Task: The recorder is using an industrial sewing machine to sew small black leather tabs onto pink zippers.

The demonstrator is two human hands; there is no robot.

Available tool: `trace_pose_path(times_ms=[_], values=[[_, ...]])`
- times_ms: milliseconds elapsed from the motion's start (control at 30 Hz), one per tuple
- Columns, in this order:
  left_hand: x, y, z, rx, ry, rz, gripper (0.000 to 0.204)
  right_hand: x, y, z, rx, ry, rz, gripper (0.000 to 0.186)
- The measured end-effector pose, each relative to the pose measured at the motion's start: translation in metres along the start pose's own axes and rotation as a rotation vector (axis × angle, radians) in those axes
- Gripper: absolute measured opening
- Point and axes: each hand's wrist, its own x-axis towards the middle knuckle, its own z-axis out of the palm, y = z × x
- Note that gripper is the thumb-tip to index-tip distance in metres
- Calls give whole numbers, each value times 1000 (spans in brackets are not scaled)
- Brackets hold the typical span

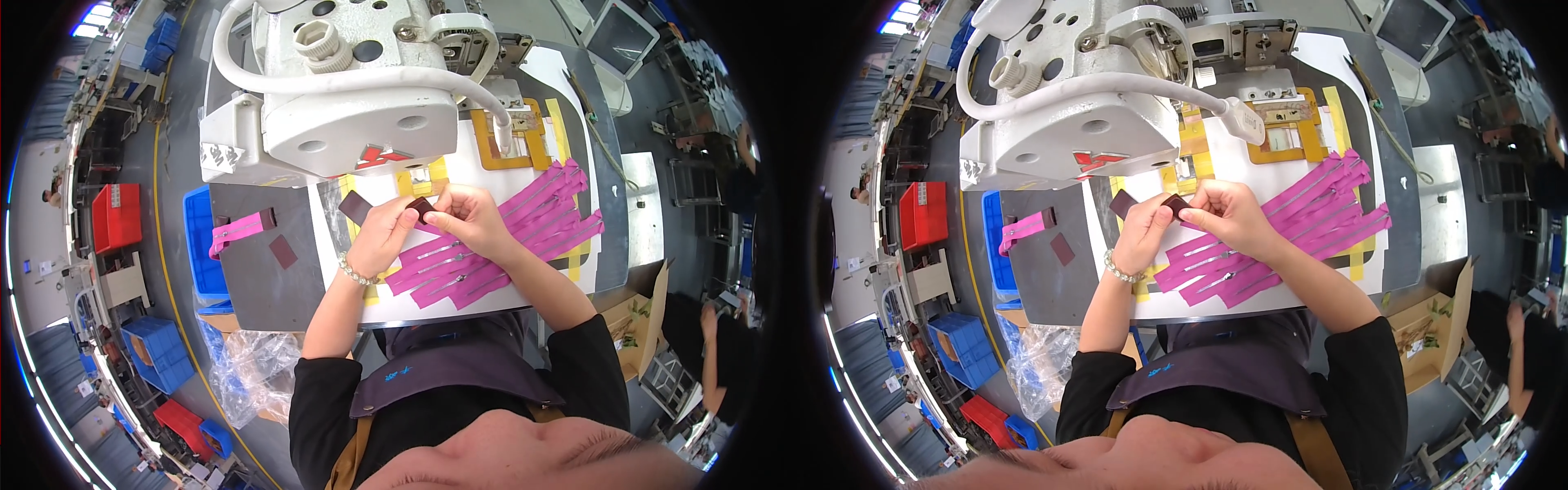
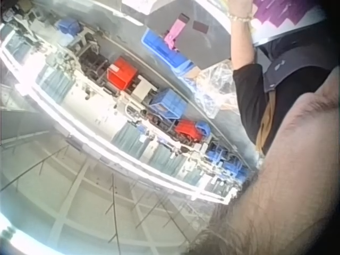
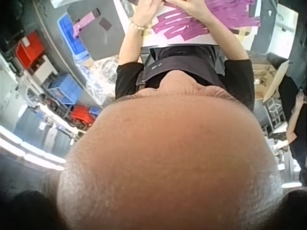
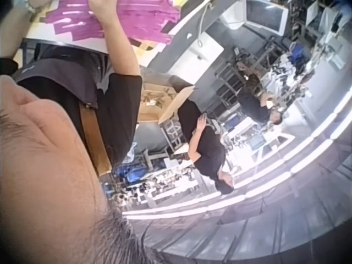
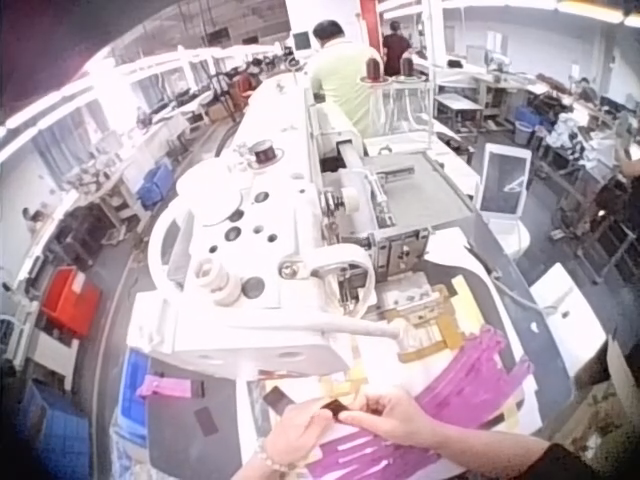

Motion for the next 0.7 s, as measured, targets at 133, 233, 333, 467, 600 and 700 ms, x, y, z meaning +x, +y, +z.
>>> trace_pose_path(times_ms=[133,233,333,467,600,700], values=[[-1,-3,-3,42,-6,-21,33,0,-2,1,5,-6,16,16],[0,0,-1,44,0,-11,33,0,0,0,-2,-9,29,17],[0,-3,0,77,7,-2,31,-1,2,-1,14,-12,15,17],[1,-1,-1,89,-7,-24,29,0,3,0,31,-2,10,17],[0,-2,-4,95,-18,-19,25,0,3,2,45,0,23,17],[2,-5,-9,126,-63,15,22,1,1,-2,-128,-13,27,15]])
